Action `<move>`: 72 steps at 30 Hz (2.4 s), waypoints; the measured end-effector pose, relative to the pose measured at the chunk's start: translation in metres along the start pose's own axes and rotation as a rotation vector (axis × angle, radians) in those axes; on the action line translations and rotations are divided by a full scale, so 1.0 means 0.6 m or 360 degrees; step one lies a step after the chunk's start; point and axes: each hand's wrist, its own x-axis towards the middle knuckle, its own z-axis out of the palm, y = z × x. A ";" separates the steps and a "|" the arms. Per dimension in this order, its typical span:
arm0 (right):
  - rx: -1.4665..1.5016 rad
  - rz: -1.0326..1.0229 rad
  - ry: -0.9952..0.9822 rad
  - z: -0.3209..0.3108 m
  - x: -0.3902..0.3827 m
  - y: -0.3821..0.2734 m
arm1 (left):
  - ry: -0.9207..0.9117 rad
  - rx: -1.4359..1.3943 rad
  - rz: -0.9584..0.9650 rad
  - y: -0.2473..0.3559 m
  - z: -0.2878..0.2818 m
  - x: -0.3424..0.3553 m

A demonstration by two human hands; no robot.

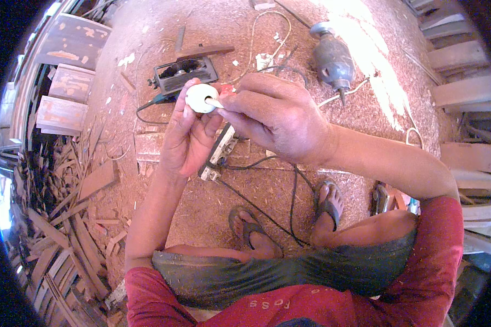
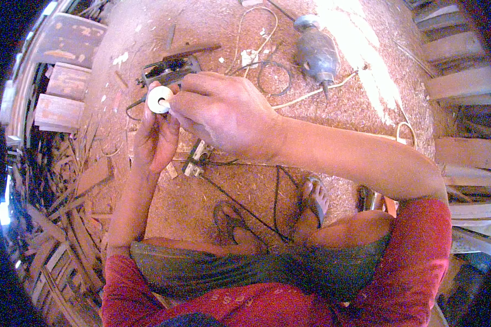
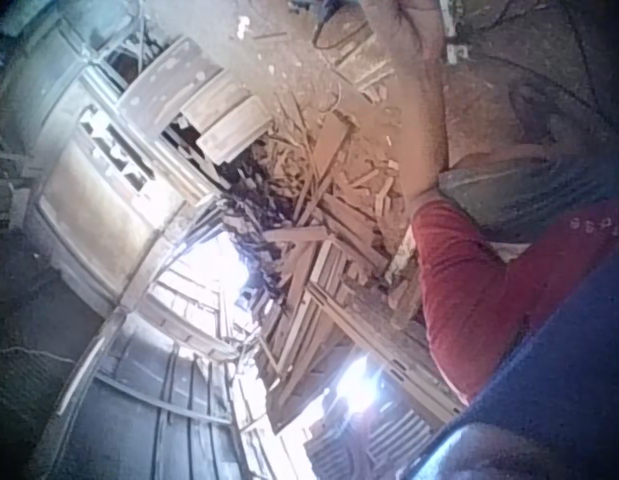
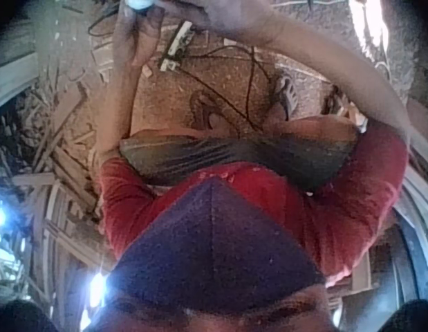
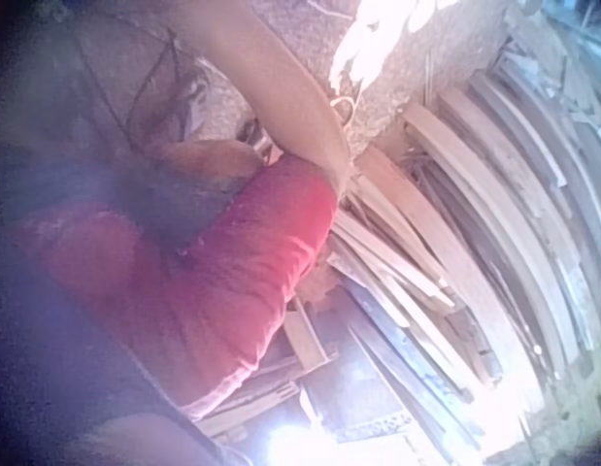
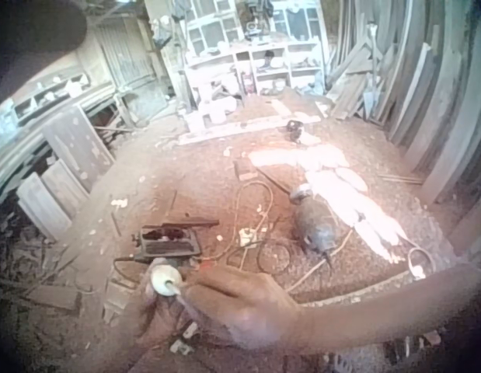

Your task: The person disassembles an electrical plug using a screwdriver while sitting on the floor of a workshop.

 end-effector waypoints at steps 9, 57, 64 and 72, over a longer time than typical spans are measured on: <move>-0.0016 -0.0002 -0.0004 0.002 -0.002 0.004 | -0.0003 0.0041 0.0007 0.002 0.003 0.000; 0.0176 0.0519 -0.0336 -0.012 0.024 -0.021 | -0.0063 0.0180 0.0019 0.011 -0.010 -0.008; -0.0224 -0.0003 -0.0271 -0.012 0.016 -0.010 | 0.0219 0.0625 0.0051 0.027 0.004 -0.006; -0.0451 -0.0224 -0.0328 -0.009 0.015 -0.003 | 0.0280 0.0607 -0.0102 0.037 -0.003 -0.009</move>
